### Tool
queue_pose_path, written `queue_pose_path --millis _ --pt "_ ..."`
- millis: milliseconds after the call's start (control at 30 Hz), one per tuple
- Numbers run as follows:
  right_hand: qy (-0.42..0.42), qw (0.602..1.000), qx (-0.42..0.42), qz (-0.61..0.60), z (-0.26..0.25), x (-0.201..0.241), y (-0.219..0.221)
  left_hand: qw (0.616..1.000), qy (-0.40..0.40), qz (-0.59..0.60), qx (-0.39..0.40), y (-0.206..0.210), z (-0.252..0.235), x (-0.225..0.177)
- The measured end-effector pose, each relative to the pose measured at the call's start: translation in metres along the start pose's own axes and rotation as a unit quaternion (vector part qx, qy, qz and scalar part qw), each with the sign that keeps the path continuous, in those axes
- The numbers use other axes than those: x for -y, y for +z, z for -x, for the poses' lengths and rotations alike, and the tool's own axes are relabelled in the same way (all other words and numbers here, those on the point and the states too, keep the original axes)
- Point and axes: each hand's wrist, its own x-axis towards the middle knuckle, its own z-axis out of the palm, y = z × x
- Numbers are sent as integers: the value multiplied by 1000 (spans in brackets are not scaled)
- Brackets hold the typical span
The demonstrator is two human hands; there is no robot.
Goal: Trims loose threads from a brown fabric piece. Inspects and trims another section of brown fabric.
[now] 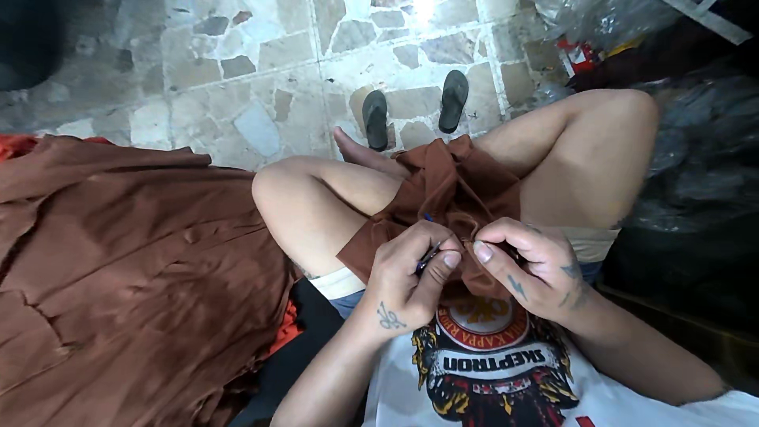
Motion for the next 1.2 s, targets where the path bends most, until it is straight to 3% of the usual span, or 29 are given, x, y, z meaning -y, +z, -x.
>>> queue_pose_path --millis 100,267,433,567,767,900,1200 --pt "-5 1000 -3 2 1 -1 3 999 -9 36 2 1 2 -2" --pt "-16 1000 4 -20 1 0 6 988 -60 131 -60 9 5 -2" --pt "17 998 25 -58 0 -1 9 912 -111 387 -75 17 7 -5" --pt "61 990 39 -124 0 -5 11 857 -121 490 -101 16 6 -2" --pt "121 967 50 -220 1 -8 13 962 -18 265 -63 13 12 0" --pt "130 954 78 -260 2 -6 15 961 -8 275 -34 9 8 1" --pt "-3 990 86 -112 1 -6 8 922 -56 381 -26 -4 1 -1"
